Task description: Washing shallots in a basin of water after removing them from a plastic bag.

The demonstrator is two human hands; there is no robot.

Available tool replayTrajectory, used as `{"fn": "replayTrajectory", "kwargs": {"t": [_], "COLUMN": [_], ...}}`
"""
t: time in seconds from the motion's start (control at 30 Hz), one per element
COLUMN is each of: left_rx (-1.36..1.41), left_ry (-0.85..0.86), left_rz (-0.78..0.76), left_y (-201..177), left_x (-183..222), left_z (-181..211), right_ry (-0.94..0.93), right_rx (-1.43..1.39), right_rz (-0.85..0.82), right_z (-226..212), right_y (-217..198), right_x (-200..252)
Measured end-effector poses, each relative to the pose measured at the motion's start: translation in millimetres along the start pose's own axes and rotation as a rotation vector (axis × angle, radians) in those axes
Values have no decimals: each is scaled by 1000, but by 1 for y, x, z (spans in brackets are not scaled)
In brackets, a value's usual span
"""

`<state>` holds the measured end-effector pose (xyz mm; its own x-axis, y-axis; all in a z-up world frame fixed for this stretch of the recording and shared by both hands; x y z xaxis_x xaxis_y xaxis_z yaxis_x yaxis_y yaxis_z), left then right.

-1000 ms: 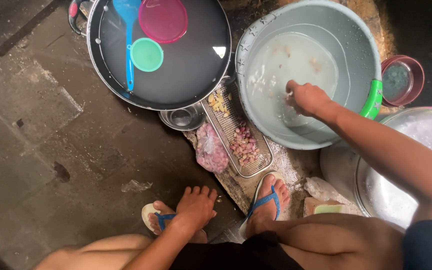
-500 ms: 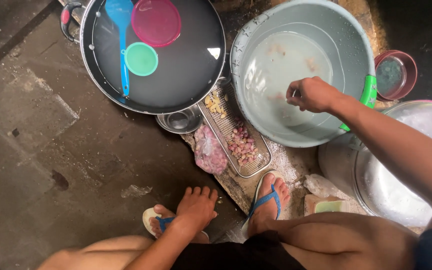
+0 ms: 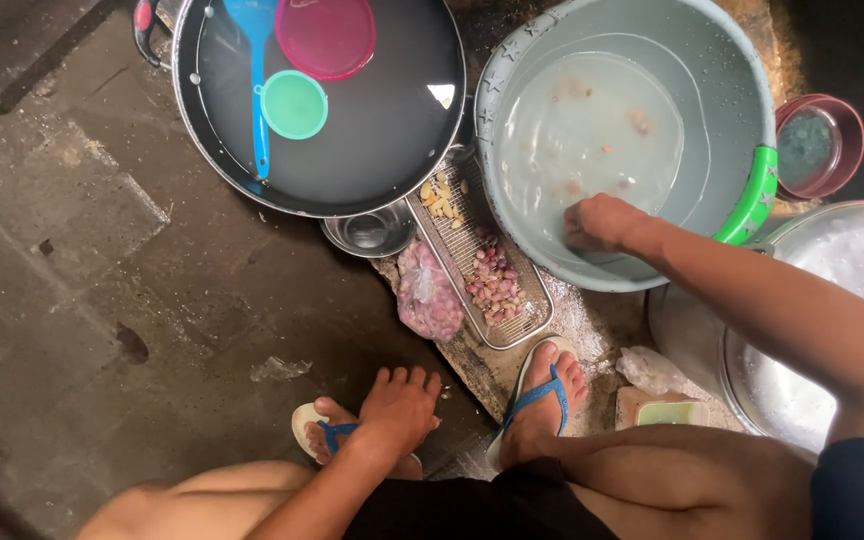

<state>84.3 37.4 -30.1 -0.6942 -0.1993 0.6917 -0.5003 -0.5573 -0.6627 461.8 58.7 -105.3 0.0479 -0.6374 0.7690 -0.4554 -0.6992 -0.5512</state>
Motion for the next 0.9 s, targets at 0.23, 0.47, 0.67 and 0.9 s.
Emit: {"fn": "replayTrajectory", "kwargs": {"t": [0.23,0.47,0.67,0.9], "left_rx": [-26,2,22,30], "left_ry": [14,11,13,-5], "left_rz": [31,34,67,36], "left_y": [-2,-6,-8,-6], "left_x": [0,2,4,2], "left_z": [2,1,2,6], "right_ry": [-66,112,17,-214], "right_rx": [124,-65,-176,-550], "right_rz": [54,-116,124,209], "right_z": [20,-14,-21,-80], "right_y": [12,-18,-45,-71], "right_x": [-8,23,37,68]}}
Point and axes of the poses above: each hand's wrist, its own x-axis away from the middle knuckle, its own y-axis out of the palm, z = x × y, the point moved 8 cm from there along -x, towards the middle knuckle, and after that the axes turned 7 degrees about -y, right-handed, at the moved point
